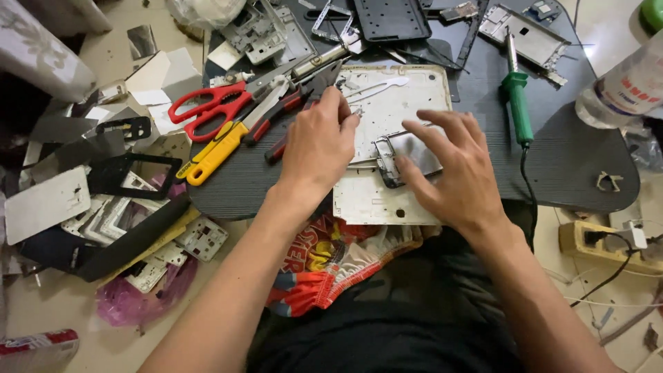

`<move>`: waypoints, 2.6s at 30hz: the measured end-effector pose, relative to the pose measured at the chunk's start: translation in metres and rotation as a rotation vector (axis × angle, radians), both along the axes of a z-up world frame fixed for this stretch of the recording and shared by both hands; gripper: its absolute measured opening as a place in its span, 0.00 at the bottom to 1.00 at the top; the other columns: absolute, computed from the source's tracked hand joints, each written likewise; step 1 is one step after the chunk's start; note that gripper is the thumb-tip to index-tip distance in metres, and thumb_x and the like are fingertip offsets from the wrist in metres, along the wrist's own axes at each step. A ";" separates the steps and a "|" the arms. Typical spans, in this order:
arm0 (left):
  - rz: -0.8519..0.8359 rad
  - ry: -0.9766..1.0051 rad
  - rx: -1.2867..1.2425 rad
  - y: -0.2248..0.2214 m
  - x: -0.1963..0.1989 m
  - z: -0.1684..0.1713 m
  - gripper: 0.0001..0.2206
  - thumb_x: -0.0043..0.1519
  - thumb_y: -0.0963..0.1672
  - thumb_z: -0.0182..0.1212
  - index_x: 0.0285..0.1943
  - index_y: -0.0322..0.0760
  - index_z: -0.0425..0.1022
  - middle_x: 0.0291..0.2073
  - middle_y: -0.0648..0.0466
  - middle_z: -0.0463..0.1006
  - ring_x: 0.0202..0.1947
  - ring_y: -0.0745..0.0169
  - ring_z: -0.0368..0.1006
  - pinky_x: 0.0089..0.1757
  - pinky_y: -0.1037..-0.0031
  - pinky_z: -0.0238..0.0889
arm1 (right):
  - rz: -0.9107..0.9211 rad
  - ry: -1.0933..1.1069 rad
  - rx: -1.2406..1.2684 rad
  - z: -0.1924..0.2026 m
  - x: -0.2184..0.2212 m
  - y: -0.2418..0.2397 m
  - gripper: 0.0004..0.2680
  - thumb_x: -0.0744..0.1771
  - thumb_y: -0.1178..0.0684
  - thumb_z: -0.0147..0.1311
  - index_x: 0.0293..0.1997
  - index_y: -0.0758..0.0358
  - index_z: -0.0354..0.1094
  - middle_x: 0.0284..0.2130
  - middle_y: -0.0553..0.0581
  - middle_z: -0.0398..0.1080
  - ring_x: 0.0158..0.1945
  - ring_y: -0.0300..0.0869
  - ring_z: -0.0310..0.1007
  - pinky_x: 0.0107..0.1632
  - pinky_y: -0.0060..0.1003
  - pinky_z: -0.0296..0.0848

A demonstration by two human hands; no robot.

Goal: The person is using a small metal scraping tool to remove adhesive residue from a white plastic mobile phone frame.

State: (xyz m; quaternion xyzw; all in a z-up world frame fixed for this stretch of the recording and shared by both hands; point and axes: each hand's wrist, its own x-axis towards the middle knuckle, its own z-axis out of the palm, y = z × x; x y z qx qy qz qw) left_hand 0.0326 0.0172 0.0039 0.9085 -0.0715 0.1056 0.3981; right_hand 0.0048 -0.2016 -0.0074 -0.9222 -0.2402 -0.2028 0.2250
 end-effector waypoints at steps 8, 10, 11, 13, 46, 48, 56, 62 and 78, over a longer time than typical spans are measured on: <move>-0.070 0.199 -0.302 0.009 -0.022 0.014 0.13 0.60 0.47 0.57 0.50 0.39 0.76 0.25 0.55 0.85 0.29 0.64 0.84 0.38 0.71 0.74 | -0.028 0.158 -0.092 -0.004 0.013 0.011 0.18 0.67 0.36 0.50 0.62 0.49 0.73 0.53 0.57 0.70 0.66 0.53 0.61 0.73 0.64 0.41; -0.104 0.207 -0.327 0.010 -0.021 0.013 0.12 0.60 0.47 0.58 0.48 0.39 0.79 0.27 0.54 0.86 0.29 0.65 0.84 0.37 0.74 0.75 | -0.035 0.184 -0.096 -0.004 0.014 0.010 0.19 0.67 0.35 0.49 0.60 0.48 0.73 0.50 0.57 0.69 0.63 0.51 0.63 0.74 0.63 0.42; -0.111 0.162 -0.304 0.009 -0.022 0.012 0.12 0.61 0.46 0.58 0.48 0.39 0.80 0.28 0.53 0.86 0.29 0.63 0.84 0.37 0.71 0.75 | -0.039 0.192 -0.107 -0.002 0.013 0.011 0.19 0.67 0.35 0.49 0.60 0.48 0.73 0.49 0.58 0.69 0.62 0.52 0.63 0.74 0.62 0.41; -0.119 0.114 -0.279 0.007 -0.022 0.011 0.11 0.62 0.46 0.58 0.48 0.39 0.81 0.29 0.52 0.86 0.29 0.60 0.83 0.38 0.68 0.75 | -0.045 0.198 -0.117 0.001 0.012 0.012 0.19 0.66 0.35 0.50 0.59 0.48 0.73 0.48 0.59 0.69 0.62 0.53 0.63 0.74 0.62 0.40; 0.064 0.270 -1.098 -0.031 -0.011 0.008 0.11 0.61 0.45 0.59 0.45 0.31 0.75 0.35 0.41 0.84 0.32 0.51 0.85 0.35 0.70 0.80 | -0.082 0.562 0.251 0.079 0.038 0.016 0.17 0.61 0.44 0.54 0.49 0.64 0.72 0.40 0.68 0.77 0.47 0.58 0.78 0.51 0.53 0.70; 0.007 0.247 -1.059 -0.032 -0.011 0.007 0.12 0.62 0.46 0.59 0.46 0.32 0.74 0.35 0.41 0.85 0.31 0.53 0.84 0.33 0.71 0.79 | -0.055 0.580 0.325 0.077 0.040 0.012 0.17 0.59 0.45 0.55 0.47 0.63 0.73 0.38 0.67 0.77 0.47 0.55 0.77 0.50 0.50 0.71; -0.084 0.115 -0.846 -0.037 -0.018 0.006 0.10 0.65 0.46 0.57 0.48 0.34 0.77 0.35 0.44 0.85 0.31 0.57 0.84 0.35 0.73 0.77 | -0.042 0.540 0.349 0.061 0.033 0.014 0.17 0.59 0.47 0.56 0.49 0.63 0.73 0.38 0.68 0.78 0.50 0.58 0.78 0.53 0.52 0.71; -0.129 0.091 -0.804 -0.038 -0.014 -0.001 0.09 0.67 0.44 0.54 0.48 0.35 0.77 0.35 0.44 0.85 0.32 0.56 0.85 0.36 0.69 0.78 | -0.008 0.500 0.336 0.061 0.028 0.017 0.17 0.59 0.48 0.56 0.50 0.66 0.72 0.42 0.73 0.77 0.55 0.65 0.75 0.61 0.61 0.68; -0.267 0.285 -1.048 -0.027 -0.004 -0.017 0.09 0.66 0.42 0.57 0.50 0.30 0.78 0.36 0.44 0.82 0.37 0.61 0.80 0.41 0.64 0.80 | 0.119 0.070 0.314 0.007 0.020 0.011 0.18 0.62 0.53 0.63 0.46 0.63 0.52 0.43 0.72 0.70 0.47 0.64 0.73 0.47 0.62 0.72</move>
